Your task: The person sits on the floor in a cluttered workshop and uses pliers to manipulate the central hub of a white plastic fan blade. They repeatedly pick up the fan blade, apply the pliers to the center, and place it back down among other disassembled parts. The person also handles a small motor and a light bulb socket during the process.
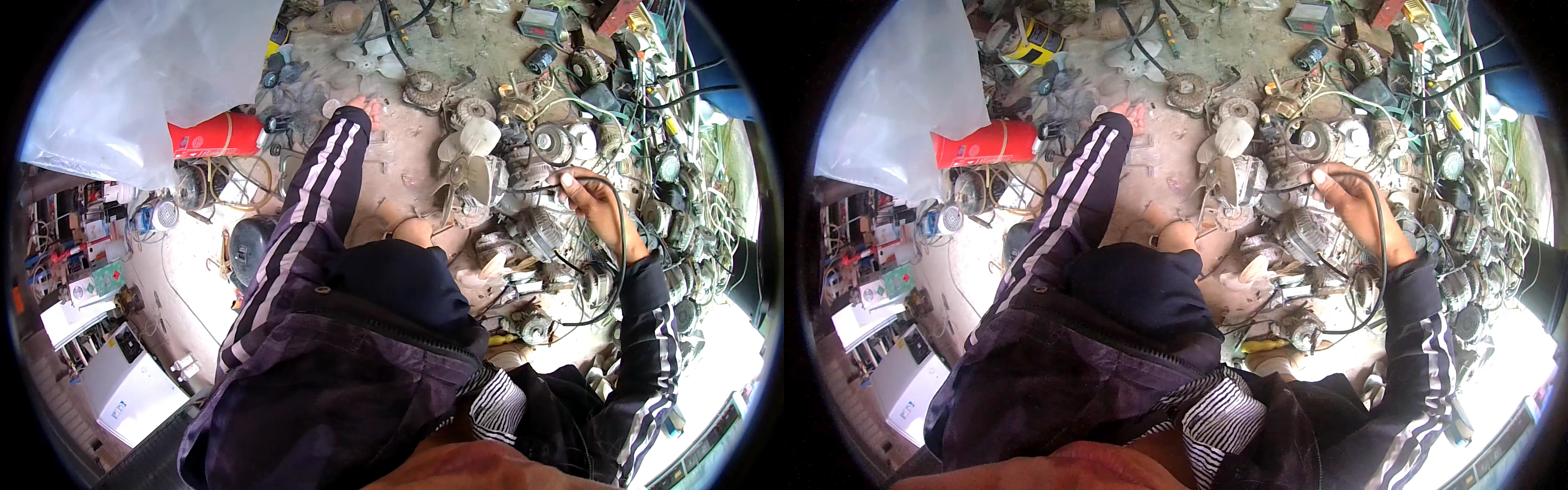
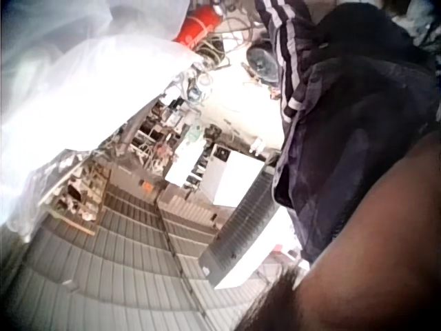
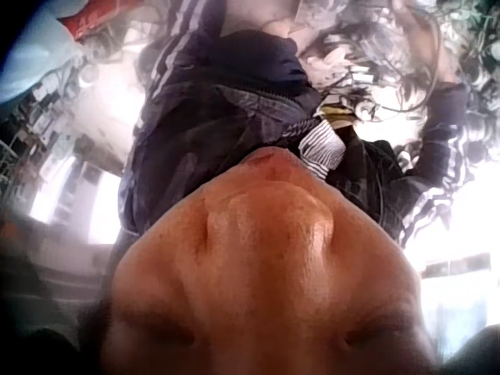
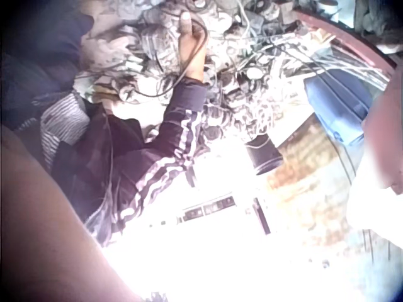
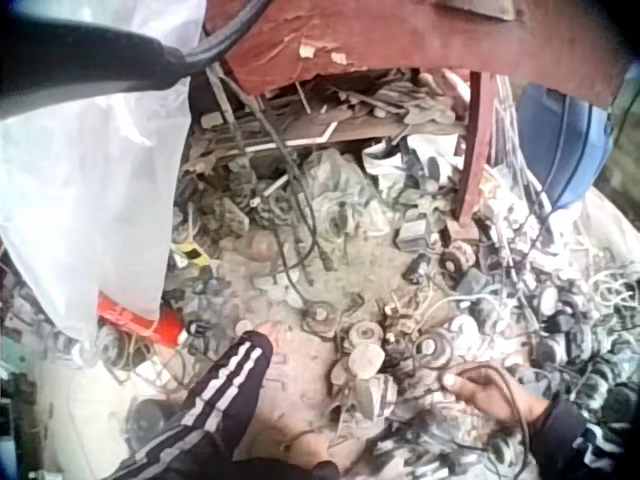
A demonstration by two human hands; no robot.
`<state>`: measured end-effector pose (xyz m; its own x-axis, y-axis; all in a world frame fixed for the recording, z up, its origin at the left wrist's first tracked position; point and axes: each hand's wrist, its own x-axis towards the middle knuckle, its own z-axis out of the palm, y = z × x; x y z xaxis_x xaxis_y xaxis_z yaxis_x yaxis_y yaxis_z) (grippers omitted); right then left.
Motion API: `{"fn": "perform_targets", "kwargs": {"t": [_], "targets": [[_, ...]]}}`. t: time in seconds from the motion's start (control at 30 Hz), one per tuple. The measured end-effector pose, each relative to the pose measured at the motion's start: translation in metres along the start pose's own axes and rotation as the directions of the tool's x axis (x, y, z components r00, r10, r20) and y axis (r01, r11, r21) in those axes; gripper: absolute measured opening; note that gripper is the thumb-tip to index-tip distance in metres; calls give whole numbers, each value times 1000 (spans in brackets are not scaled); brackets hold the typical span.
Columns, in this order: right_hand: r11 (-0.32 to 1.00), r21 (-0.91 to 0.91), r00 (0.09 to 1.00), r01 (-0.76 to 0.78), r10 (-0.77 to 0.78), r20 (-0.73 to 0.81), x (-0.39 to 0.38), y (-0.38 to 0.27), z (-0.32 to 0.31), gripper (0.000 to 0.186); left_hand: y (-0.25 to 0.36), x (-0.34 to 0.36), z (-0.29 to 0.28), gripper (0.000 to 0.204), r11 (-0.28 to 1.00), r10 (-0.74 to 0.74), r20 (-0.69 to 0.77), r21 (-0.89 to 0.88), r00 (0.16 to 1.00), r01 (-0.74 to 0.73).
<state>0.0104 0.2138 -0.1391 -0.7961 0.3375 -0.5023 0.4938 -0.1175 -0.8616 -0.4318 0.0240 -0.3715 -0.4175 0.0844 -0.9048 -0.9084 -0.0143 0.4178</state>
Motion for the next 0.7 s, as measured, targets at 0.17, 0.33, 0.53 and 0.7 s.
{"fn": "perform_targets", "kwargs": {"t": [0.17, 0.33, 0.53, 0.7], "targets": [[978, -184, 954, 99, -40, 298, -15, -8, -24, 24, 19, 6, -26, 7, 989, 147, -26, -11, 989, -147], [879, -476, 999, 23, -8, 34, -25, 2, -51, 31, 36, -32, -59, 20, 796, 439, 251, 336, 863, -503], [935, -342, 967, 99, -172, -189, -17, 4, -59, 28, -8, -181, -129, 20, 933, 323, 245, 83, 914, -352], [860, -478, 962, 176, -254, -102, -7, -18, -27, 32, -53, -218, -162, 12, 1000, -26, 615, 21, 788, 17]]}}
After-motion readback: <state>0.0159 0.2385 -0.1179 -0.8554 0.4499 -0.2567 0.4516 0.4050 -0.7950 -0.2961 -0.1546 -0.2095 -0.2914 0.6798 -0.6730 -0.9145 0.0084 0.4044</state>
